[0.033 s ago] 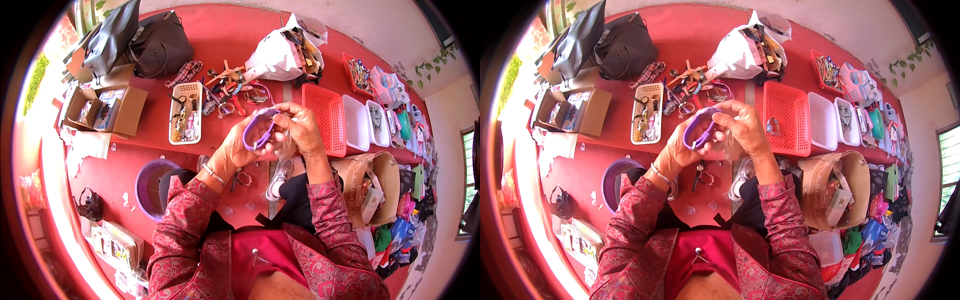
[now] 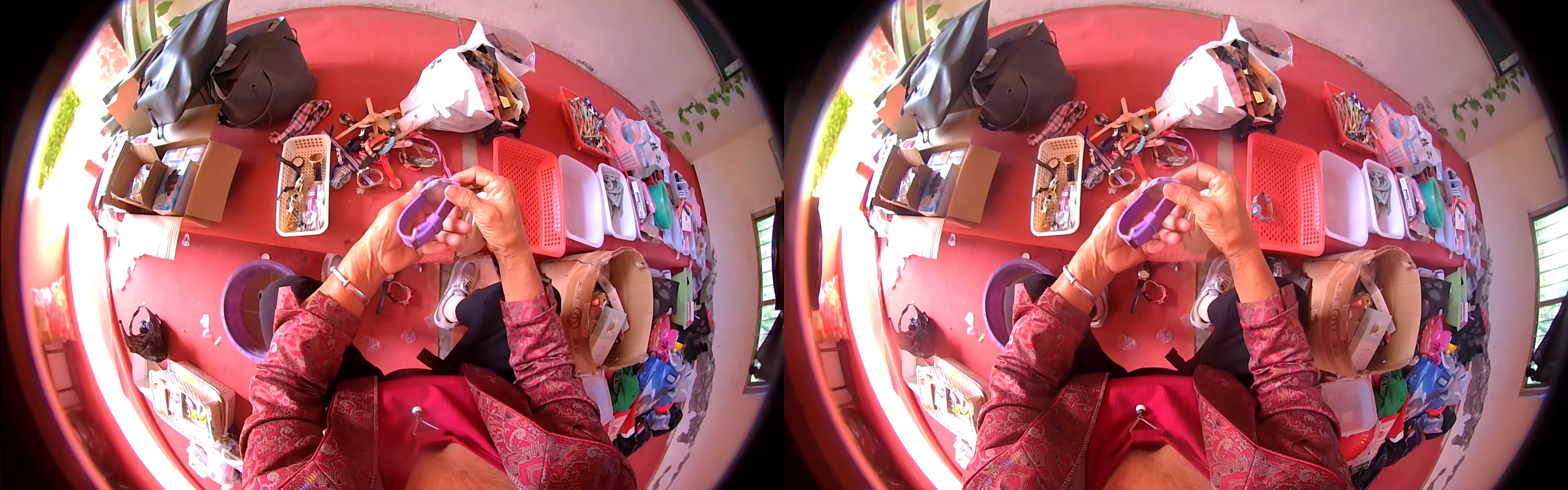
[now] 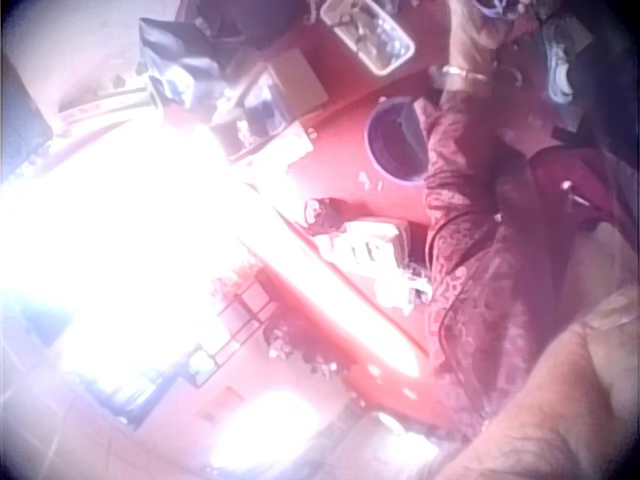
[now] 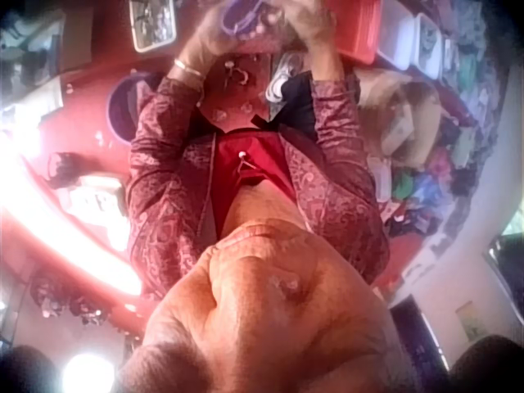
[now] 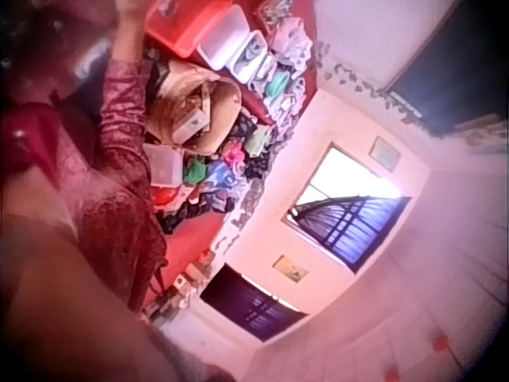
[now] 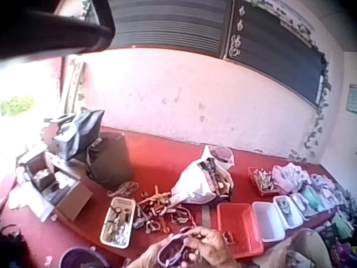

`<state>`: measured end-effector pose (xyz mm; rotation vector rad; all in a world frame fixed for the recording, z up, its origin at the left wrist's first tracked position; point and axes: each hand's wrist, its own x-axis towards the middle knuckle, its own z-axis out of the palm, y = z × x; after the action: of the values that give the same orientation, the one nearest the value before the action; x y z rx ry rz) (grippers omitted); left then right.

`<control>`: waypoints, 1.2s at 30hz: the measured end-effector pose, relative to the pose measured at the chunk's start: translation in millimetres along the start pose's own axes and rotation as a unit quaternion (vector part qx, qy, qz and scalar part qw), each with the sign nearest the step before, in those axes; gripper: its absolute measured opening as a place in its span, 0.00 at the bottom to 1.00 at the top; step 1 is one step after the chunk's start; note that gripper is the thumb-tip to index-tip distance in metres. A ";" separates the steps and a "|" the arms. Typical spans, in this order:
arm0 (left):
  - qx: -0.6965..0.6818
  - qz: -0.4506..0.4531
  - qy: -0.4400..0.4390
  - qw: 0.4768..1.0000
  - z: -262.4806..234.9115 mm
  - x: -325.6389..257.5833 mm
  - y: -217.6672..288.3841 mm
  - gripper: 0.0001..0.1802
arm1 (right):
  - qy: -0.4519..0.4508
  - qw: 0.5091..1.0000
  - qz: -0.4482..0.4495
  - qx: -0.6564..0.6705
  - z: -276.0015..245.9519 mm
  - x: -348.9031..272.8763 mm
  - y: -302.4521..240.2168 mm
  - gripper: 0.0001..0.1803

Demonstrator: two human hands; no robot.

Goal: The person sits on the floor at a low red table, sorting through various small items. They pick up objects such as plastic containers, keychains, and small toys, inspect them, and place them into a white plastic basket or onto the table.

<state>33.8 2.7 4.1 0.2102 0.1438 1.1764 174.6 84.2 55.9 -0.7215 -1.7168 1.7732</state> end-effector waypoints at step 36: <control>0.739 0.385 0.252 0.492 -2.0 9.2 -18.3 0.20 | 0.039 0.999 -0.003 0.016 9.7 6.1 5.0 0.13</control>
<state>53.3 4.7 -2.2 1.6077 1.8070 1.6659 163.3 81.7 51.3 -0.7595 -1.6341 1.7422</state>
